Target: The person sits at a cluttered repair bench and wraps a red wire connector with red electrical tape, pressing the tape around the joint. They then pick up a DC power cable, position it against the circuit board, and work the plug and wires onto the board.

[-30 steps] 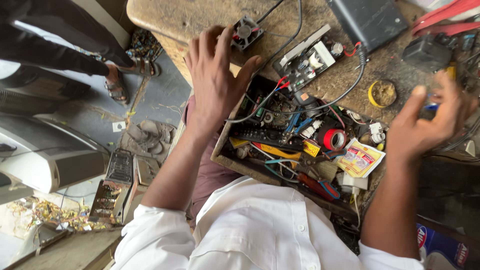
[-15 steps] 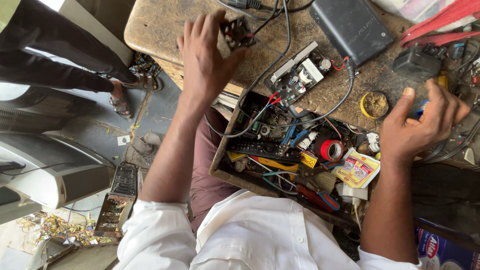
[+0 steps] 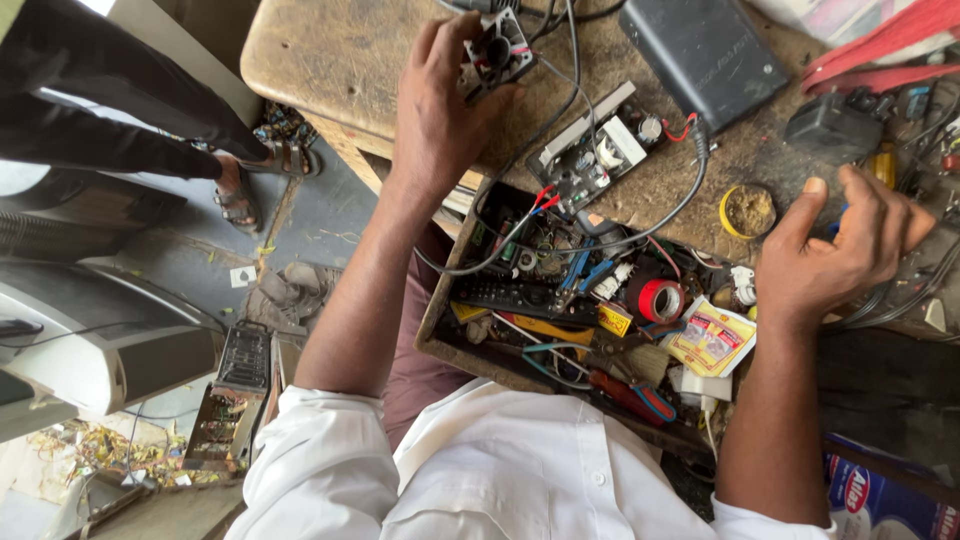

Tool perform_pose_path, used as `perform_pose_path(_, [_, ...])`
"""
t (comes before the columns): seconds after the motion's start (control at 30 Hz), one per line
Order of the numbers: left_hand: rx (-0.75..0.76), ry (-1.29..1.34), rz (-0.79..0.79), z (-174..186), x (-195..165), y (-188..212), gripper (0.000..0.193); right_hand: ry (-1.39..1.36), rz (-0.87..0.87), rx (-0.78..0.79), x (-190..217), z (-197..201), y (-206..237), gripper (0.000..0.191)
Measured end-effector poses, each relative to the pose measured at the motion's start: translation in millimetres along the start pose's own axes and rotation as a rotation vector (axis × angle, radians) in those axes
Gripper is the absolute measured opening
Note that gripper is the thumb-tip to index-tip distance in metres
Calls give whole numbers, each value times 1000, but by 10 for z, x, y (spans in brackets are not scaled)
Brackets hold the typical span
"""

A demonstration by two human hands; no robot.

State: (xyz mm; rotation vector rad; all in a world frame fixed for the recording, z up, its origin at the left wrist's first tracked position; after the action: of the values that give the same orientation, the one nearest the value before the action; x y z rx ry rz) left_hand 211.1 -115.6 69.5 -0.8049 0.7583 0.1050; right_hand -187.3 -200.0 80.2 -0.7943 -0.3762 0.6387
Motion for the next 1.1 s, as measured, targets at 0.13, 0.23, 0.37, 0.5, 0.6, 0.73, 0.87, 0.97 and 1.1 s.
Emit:
perform_pose_path(0.13, [29, 13, 29, -70, 32, -6, 66, -3, -11, -10, 25, 13, 8, 18])
perform_pose_path(0.23, [65, 16, 49, -137, 16, 17, 58, 2, -28, 2, 35, 21, 12, 18])
perform_pose_path(0.37, [91, -274, -105, -203, -143, -10, 63, 0, -21, -20, 89, 31, -4, 16])
perform_pose_path(0.5, [5, -53, -29, -41, -36, -164, 31, -1, -25, -41, 117, 24, -8, 16])
perform_pose_path(0.6, [109, 270, 285, -157, 304, -337, 35, -12, -33, -42, 111, 5, 10, 16])
perform_pose_path(0.73, [263, 250, 360, -361, 389, -502, 36, -14, -41, -45, 99, -14, 35, 15])
perform_pose_path(0.87, [270, 83, 171, -481, 181, -713, 34, -7, -43, -51, 113, -22, 34, 10])
perform_pose_path(0.97, [329, -128, 222, -566, 187, -797, 45, -2, -50, -54, 125, -27, 24, 8])
perform_pose_path(1.1, [388, -288, 219, -623, 122, -903, 62, 7, -67, -48, 125, -29, 22, 7])
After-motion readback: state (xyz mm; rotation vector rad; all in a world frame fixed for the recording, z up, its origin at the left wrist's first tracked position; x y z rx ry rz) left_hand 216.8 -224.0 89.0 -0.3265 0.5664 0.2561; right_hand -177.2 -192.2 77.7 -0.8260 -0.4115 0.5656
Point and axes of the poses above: each hand's wrist, its own y-axis away from the middle knuckle, its own z-axis out of the back of the hand, x = y × z, the point moved 9 cm from there along -y, towards the middle knuckle, and after that the axes turned 1 degree about z, right-handed, at the moved point
